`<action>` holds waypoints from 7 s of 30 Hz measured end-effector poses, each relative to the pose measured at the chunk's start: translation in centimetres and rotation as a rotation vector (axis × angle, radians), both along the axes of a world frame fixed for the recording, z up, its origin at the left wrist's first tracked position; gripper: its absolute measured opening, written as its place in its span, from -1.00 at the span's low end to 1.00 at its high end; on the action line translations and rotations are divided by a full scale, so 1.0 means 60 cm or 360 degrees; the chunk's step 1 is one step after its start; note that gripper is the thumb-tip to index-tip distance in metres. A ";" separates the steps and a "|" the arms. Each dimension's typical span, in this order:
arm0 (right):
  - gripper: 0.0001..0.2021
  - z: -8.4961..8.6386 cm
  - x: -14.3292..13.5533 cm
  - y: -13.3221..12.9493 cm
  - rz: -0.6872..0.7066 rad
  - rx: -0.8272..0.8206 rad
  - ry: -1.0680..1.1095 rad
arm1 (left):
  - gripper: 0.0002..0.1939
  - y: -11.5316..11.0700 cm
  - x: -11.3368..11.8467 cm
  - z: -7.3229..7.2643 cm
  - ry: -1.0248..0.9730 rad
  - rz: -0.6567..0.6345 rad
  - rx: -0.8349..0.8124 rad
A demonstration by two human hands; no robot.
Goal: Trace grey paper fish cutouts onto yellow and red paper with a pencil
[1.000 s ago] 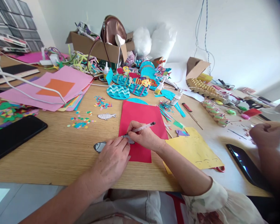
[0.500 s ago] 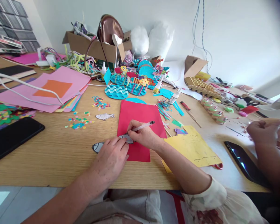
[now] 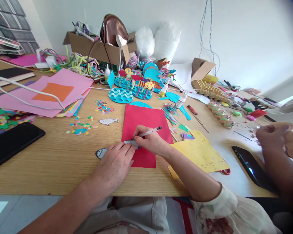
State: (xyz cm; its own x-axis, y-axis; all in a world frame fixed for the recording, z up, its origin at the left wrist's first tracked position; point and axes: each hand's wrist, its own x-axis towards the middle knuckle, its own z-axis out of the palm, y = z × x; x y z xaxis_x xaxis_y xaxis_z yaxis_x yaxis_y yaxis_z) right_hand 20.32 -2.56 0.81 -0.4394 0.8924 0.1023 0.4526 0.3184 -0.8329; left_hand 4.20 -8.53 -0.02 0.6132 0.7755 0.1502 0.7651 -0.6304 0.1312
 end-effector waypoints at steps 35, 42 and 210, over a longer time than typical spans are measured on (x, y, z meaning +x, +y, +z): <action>-0.88 0.005 0.011 -0.005 -0.0073 0.0094 -0.0162 | -0.76 0.002 0.005 0.002 0.0101 -0.0015 -0.0035; -0.89 0.008 0.015 -0.009 -0.0087 0.0052 -0.0185 | -0.75 0.001 0.004 0.000 0.0070 -0.0004 -0.0022; -0.89 0.005 0.034 -0.052 -0.0399 0.0196 -0.0206 | -0.75 0.018 0.009 -0.003 0.0134 -0.0100 0.0049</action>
